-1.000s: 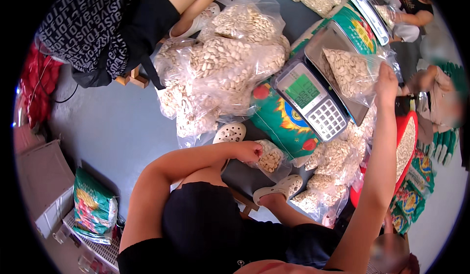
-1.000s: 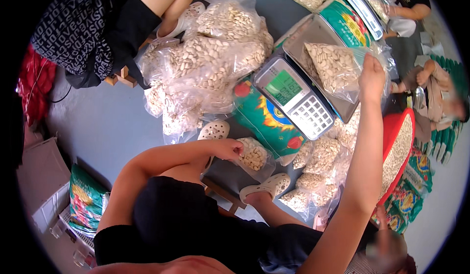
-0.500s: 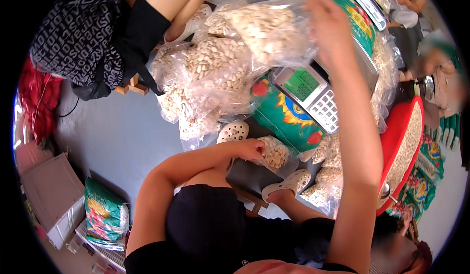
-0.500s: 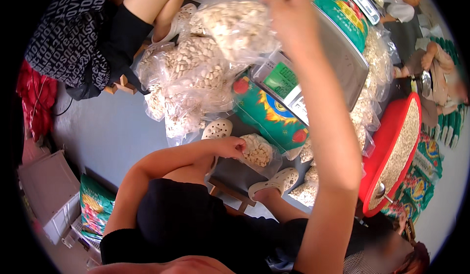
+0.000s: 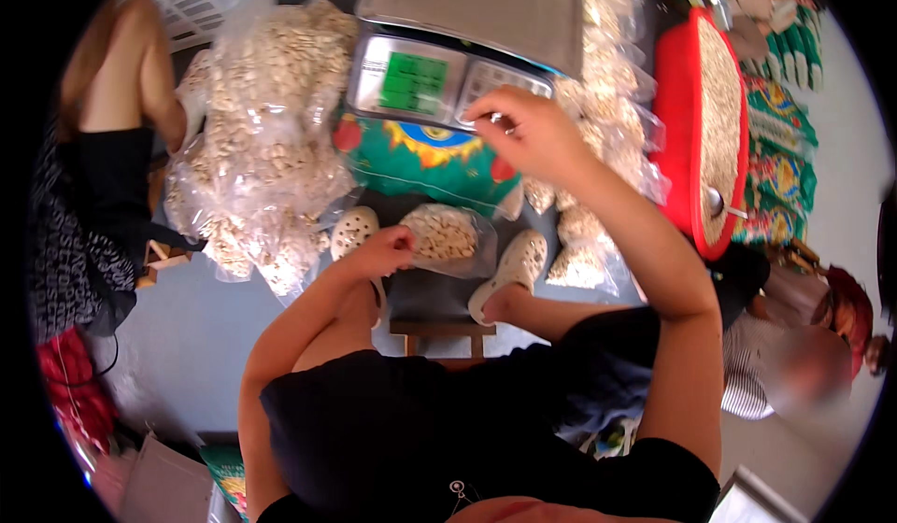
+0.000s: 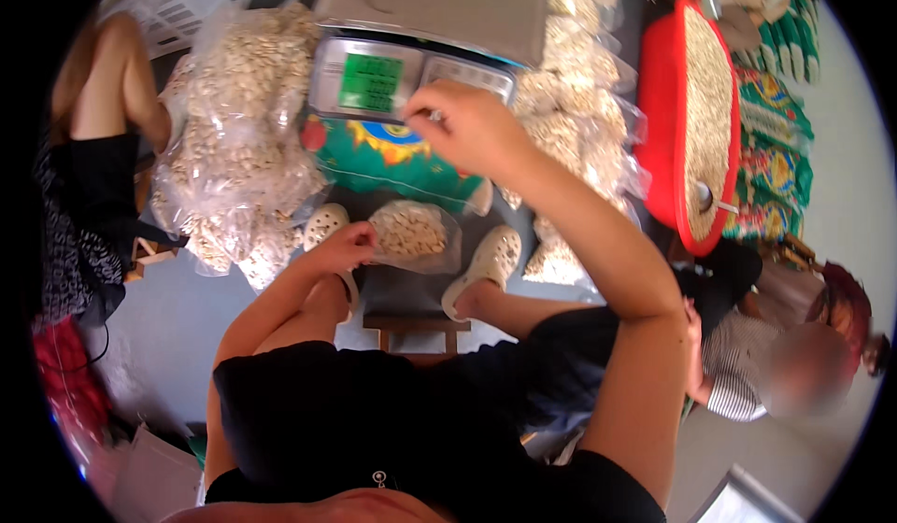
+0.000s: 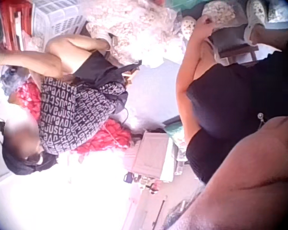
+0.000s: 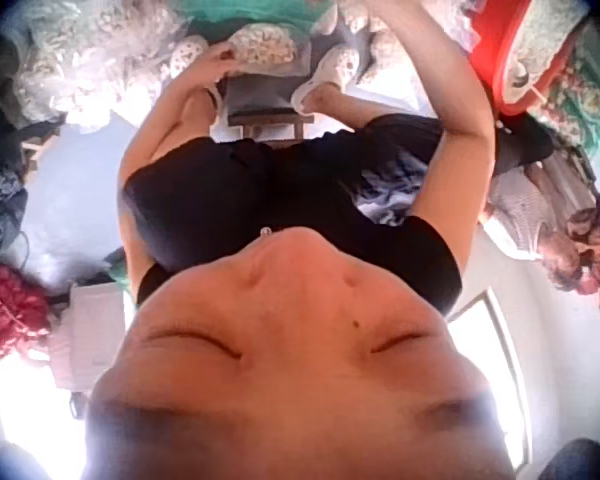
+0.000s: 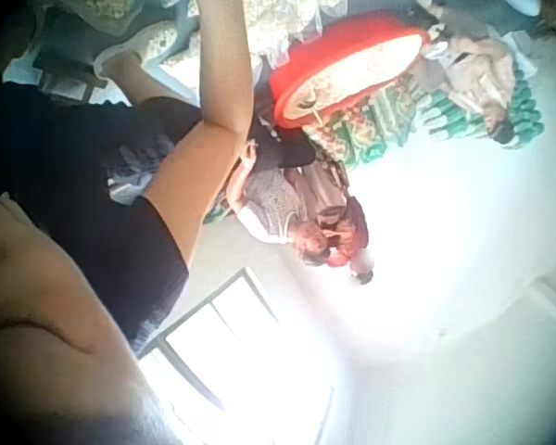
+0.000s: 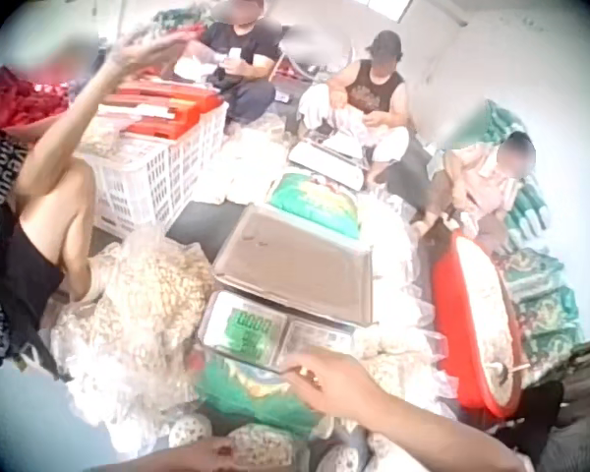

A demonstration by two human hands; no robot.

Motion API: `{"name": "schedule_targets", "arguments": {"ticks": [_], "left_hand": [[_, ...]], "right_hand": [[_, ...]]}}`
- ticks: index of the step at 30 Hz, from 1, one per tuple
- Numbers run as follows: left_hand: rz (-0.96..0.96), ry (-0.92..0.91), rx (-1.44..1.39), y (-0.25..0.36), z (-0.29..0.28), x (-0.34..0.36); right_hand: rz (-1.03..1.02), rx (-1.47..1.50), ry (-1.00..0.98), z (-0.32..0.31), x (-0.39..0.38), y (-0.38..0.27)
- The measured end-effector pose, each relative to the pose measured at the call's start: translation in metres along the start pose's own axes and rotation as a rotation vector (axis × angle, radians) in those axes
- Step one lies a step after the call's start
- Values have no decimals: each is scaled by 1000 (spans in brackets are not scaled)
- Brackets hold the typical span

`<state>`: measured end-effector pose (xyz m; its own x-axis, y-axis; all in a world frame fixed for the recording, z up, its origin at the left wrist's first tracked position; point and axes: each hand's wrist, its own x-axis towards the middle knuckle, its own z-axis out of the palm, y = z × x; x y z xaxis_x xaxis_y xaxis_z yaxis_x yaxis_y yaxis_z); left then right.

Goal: The person scoops peanuts from a large red sack into small plastic bags, weighs each bag on a digital scale, and places the weighed bags on the table. The process is repeated continuously with multiple bags.

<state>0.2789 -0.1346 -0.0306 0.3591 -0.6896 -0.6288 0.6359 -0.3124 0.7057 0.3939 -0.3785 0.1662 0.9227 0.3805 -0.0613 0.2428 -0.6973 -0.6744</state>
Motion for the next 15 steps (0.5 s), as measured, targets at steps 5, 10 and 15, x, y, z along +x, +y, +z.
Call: {"name": "schedule_targets", "arguments": {"ticks": [5, 10, 15], "left_hand": [[-1, -4, -21, 13, 9, 8], [-43, 14, 11, 21, 18, 18], [-61, 70, -50, 22, 20, 28]], "right_hand": [[467, -491, 80, -132, -131, 108], [907, -515, -157, -146, -274, 185], [1012, -603, -344, -42, -356, 189]]}}
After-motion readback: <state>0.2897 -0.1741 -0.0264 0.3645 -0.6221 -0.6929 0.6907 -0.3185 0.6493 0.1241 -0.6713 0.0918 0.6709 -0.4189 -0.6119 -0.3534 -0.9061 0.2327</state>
